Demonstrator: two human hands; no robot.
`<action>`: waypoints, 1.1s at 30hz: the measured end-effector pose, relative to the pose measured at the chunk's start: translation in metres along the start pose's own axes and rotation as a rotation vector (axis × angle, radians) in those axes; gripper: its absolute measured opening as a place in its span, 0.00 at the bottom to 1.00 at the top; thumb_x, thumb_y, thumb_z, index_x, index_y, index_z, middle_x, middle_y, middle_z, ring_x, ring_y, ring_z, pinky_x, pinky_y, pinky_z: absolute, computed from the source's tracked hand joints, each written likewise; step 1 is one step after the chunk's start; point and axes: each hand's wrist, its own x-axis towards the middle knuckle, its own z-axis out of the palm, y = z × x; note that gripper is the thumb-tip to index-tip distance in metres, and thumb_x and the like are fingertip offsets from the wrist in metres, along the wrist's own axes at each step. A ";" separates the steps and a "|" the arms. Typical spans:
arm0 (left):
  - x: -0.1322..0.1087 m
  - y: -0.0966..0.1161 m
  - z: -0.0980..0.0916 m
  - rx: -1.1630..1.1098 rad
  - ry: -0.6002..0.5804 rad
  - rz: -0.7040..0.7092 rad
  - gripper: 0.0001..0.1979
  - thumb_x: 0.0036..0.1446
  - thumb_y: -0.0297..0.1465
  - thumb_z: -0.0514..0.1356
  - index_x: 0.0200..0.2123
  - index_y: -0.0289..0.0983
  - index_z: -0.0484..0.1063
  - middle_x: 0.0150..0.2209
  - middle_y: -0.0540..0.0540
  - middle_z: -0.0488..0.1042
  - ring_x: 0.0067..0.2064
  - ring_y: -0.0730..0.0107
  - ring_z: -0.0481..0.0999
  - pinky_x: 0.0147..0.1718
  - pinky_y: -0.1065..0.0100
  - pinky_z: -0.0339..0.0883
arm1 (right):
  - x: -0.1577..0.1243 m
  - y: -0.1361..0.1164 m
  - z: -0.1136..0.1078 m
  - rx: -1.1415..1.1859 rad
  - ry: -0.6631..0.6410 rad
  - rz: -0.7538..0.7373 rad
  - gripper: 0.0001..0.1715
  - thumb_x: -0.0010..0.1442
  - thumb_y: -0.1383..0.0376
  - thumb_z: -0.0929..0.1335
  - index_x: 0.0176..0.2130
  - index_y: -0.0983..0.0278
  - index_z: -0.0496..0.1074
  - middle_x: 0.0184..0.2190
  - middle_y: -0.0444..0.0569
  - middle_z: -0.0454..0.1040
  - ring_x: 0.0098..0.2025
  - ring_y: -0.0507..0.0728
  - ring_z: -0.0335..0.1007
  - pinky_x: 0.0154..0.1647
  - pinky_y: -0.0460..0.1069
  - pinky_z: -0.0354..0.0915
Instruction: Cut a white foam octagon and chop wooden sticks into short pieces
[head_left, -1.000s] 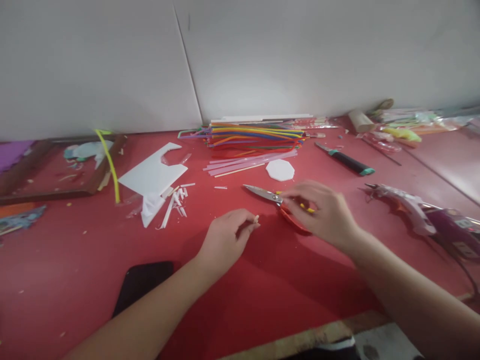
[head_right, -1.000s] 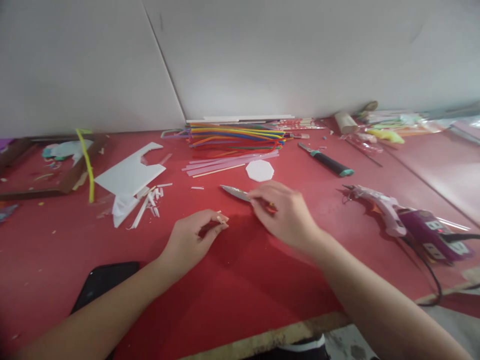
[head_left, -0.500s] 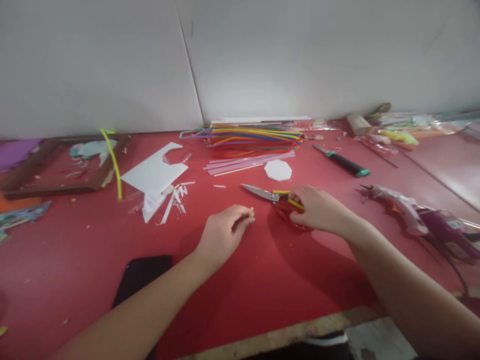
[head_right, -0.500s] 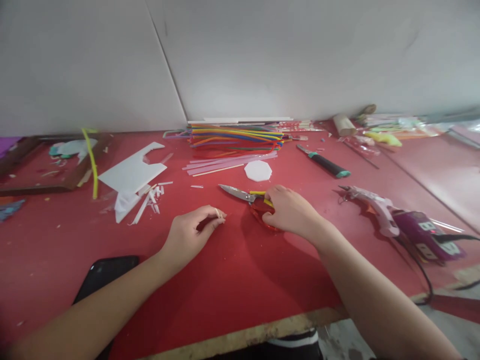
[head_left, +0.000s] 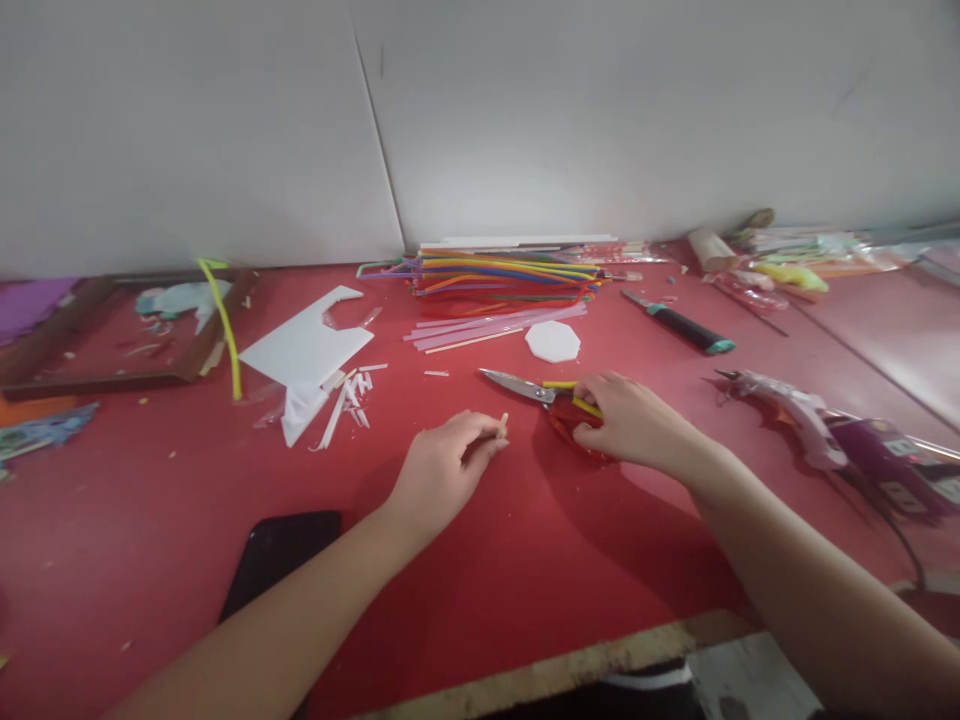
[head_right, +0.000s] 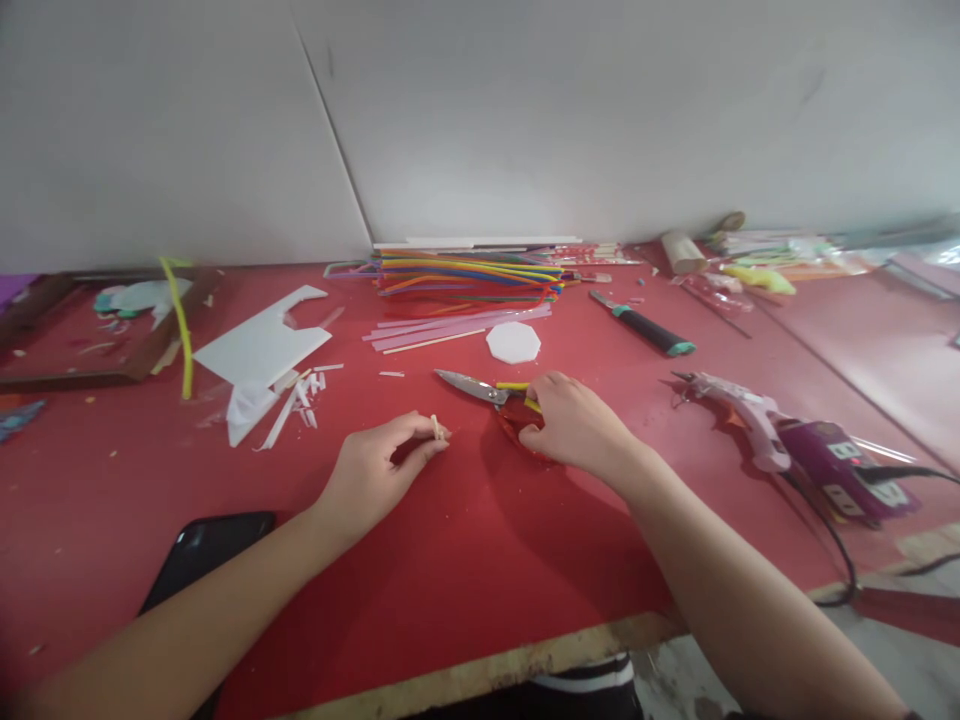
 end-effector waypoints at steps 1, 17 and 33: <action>-0.001 0.000 0.000 0.002 -0.005 -0.006 0.03 0.61 0.33 0.60 0.37 0.41 0.73 0.37 0.51 0.81 0.39 0.67 0.81 0.35 0.71 0.72 | -0.001 -0.001 -0.001 -0.004 -0.006 0.010 0.06 0.48 0.64 0.65 0.28 0.61 0.61 0.29 0.49 0.69 0.28 0.55 0.62 0.26 0.49 0.53; -0.004 -0.001 0.001 -0.047 -0.006 0.018 0.05 0.62 0.33 0.58 0.36 0.40 0.73 0.35 0.52 0.80 0.34 0.71 0.79 0.51 0.58 0.71 | -0.009 0.005 -0.006 0.094 0.222 0.011 0.07 0.54 0.60 0.67 0.33 0.61 0.70 0.27 0.47 0.74 0.28 0.57 0.69 0.28 0.49 0.58; -0.003 -0.005 0.004 -0.094 -0.013 -0.028 0.05 0.61 0.34 0.58 0.35 0.41 0.74 0.34 0.54 0.80 0.33 0.72 0.78 0.63 0.45 0.55 | -0.056 0.029 -0.017 0.027 0.160 -0.207 0.18 0.54 0.48 0.70 0.36 0.59 0.71 0.34 0.50 0.77 0.37 0.62 0.75 0.34 0.52 0.66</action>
